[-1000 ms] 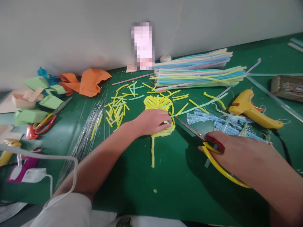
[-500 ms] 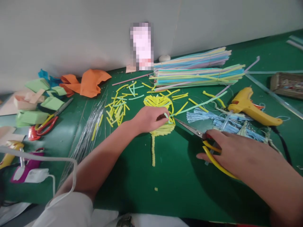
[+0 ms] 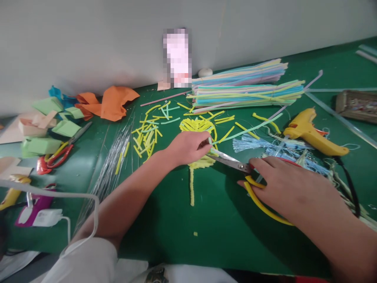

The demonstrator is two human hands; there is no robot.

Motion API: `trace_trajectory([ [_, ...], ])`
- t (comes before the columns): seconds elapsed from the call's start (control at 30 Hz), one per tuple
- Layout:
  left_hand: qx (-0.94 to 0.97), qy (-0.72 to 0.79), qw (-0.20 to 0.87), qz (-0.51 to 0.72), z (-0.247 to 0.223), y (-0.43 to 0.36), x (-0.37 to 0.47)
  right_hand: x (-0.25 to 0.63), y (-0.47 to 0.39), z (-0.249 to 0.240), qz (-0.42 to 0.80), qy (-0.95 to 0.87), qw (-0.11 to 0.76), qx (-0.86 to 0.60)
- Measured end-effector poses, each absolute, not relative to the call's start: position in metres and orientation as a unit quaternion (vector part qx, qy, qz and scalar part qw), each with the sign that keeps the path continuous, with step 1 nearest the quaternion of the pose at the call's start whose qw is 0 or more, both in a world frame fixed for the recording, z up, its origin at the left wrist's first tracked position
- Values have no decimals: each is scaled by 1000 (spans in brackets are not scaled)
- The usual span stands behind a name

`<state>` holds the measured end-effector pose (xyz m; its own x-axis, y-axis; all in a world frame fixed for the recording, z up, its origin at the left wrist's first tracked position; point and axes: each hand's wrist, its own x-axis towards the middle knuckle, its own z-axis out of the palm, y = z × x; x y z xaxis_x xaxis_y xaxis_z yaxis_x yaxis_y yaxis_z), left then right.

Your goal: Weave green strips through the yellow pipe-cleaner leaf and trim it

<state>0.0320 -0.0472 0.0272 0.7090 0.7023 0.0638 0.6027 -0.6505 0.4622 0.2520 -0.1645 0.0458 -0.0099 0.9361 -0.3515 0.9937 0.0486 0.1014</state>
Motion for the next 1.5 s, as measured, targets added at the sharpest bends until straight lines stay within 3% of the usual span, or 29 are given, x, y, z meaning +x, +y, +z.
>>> trace_trajectory([
  [0.63,903,358,199,127,22,-49,36,234,-156,42,-42,719,144,679],
  [1.03,916,282,175,226,7,-48,36,222,-152,46,-57,707,150,689],
  [1.5,857,338,297,252,5,-45,33,221,-149,42,-76,717,156,675],
])
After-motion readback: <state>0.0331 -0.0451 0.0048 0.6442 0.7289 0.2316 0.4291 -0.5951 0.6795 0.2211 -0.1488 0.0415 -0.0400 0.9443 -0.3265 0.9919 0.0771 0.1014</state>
